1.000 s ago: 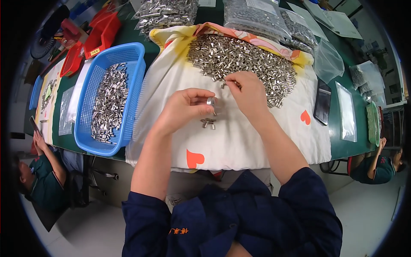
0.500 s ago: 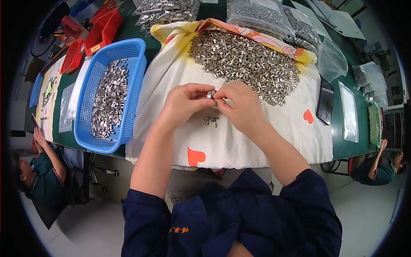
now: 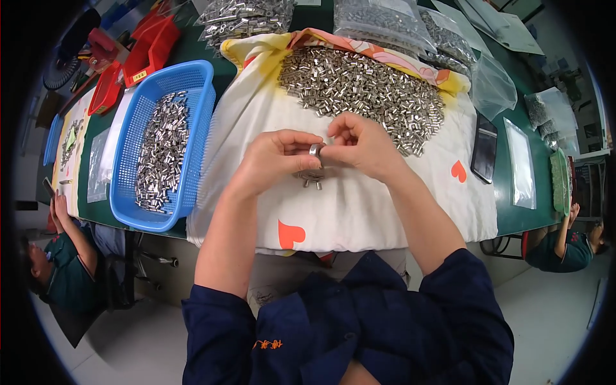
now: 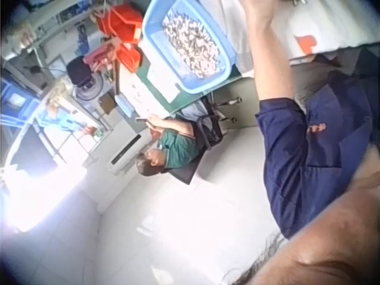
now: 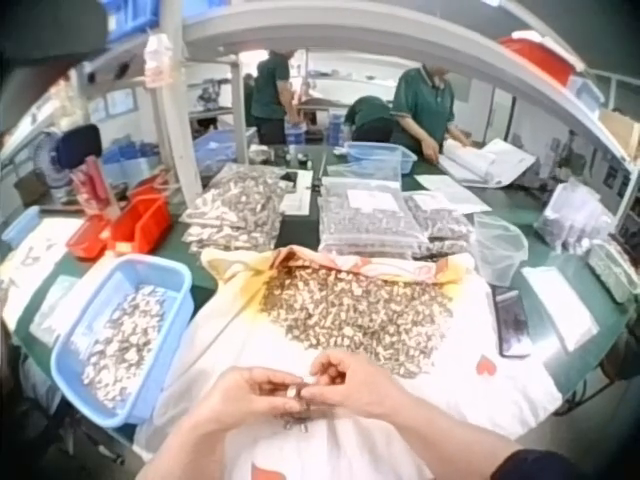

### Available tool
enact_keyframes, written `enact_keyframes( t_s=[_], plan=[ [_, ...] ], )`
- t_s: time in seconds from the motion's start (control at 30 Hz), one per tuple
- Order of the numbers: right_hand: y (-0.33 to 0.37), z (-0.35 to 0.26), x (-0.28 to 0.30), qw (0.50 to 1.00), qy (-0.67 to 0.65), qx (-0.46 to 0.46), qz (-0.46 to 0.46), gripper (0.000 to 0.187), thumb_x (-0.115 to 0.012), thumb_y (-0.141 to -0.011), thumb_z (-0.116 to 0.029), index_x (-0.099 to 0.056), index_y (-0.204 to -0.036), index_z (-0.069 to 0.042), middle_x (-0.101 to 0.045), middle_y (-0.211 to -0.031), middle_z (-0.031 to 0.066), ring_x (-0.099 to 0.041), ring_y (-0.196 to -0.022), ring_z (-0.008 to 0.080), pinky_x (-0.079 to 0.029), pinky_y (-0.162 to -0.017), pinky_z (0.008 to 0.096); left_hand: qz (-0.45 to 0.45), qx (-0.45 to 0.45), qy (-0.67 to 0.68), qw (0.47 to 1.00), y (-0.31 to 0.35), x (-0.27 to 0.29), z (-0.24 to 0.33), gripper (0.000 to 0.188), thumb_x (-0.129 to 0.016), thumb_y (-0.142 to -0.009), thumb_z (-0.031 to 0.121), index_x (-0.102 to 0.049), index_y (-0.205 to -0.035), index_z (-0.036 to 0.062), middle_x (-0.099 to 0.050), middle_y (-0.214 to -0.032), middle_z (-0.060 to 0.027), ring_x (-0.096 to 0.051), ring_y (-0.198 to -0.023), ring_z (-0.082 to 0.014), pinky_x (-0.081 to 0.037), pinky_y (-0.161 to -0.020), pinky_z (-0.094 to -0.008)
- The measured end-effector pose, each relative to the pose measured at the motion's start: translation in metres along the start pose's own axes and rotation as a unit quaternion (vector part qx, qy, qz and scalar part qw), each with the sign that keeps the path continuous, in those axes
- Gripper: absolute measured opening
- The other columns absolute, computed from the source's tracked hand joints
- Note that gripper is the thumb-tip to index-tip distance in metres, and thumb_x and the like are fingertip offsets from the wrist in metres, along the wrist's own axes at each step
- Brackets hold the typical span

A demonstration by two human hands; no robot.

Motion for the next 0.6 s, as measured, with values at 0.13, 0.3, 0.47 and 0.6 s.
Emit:
enact_keyframes(
  t_s=[0.13, 0.3, 0.47, 0.6],
  plan=[
    [-0.011, -0.009, 0.014, 0.949, 0.230, 0.156, 0.152, 0.009, -0.064, -0.071, -0.007, -0.062, -0.080, -0.008, -0.054, -0.067, -0.0007, -0.051, -0.065, 0.0116, -0.041, -0.062, 0.0256, -0.010, 0.026, -0.010, 1.000, -0.001, -0.004, -0.002, 0.032, -0.067, -0.072, 0.000, -0.059, -0.103, -0.0007, -0.062, -0.086, -0.0020, -0.057, -0.076, -0.0062, -0.047, -0.065, -0.0197],
    [-0.006, -0.009, -0.005, 0.838, 0.448, 0.249, 0.190, 0.010, -0.062, -0.068, -0.008, -0.064, -0.078, -0.011, -0.053, -0.072, 0.0024, -0.050, -0.075, 0.0228, -0.040, -0.070, 0.0357, -0.040, 0.006, -0.019, 0.999, 0.000, -0.008, -0.001, 0.030, -0.066, -0.073, 0.000, -0.059, -0.102, -0.0006, -0.062, -0.085, -0.0017, -0.057, -0.074, -0.0056, -0.047, -0.065, -0.0193],
    [0.001, -0.018, 0.001, 0.937, 0.269, 0.173, 0.142, 0.008, -0.061, -0.071, -0.006, -0.063, -0.079, -0.007, -0.058, -0.076, 0.0028, -0.054, -0.073, 0.0163, -0.042, -0.067, 0.0291, -0.005, 0.016, -0.004, 1.000, -0.001, -0.004, 0.000, 0.030, -0.064, -0.074, -0.001, -0.057, -0.104, -0.0022, -0.062, -0.088, -0.0042, -0.058, -0.078, -0.0078, -0.047, -0.067, -0.0200],
    [0.008, -0.021, -0.004, 0.994, 0.046, 0.084, 0.049, 0.007, -0.060, -0.074, -0.005, -0.062, -0.080, -0.003, -0.062, -0.080, 0.0037, -0.056, -0.070, 0.0104, -0.044, -0.064, 0.0240, 0.034, -0.024, 0.040, 0.998, -0.003, 0.001, -0.001, 0.032, -0.063, -0.075, -0.001, -0.055, -0.106, -0.0040, -0.062, -0.090, -0.0064, -0.059, -0.080, -0.0102, -0.048, -0.070, -0.0211]
  ],
)
Point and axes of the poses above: each hand's wrist, its own y-axis away from the middle knuckle, its own x-axis out of the back of the hand, z = x × y, the point moved 4 cm from there along -y, towards the middle knuckle
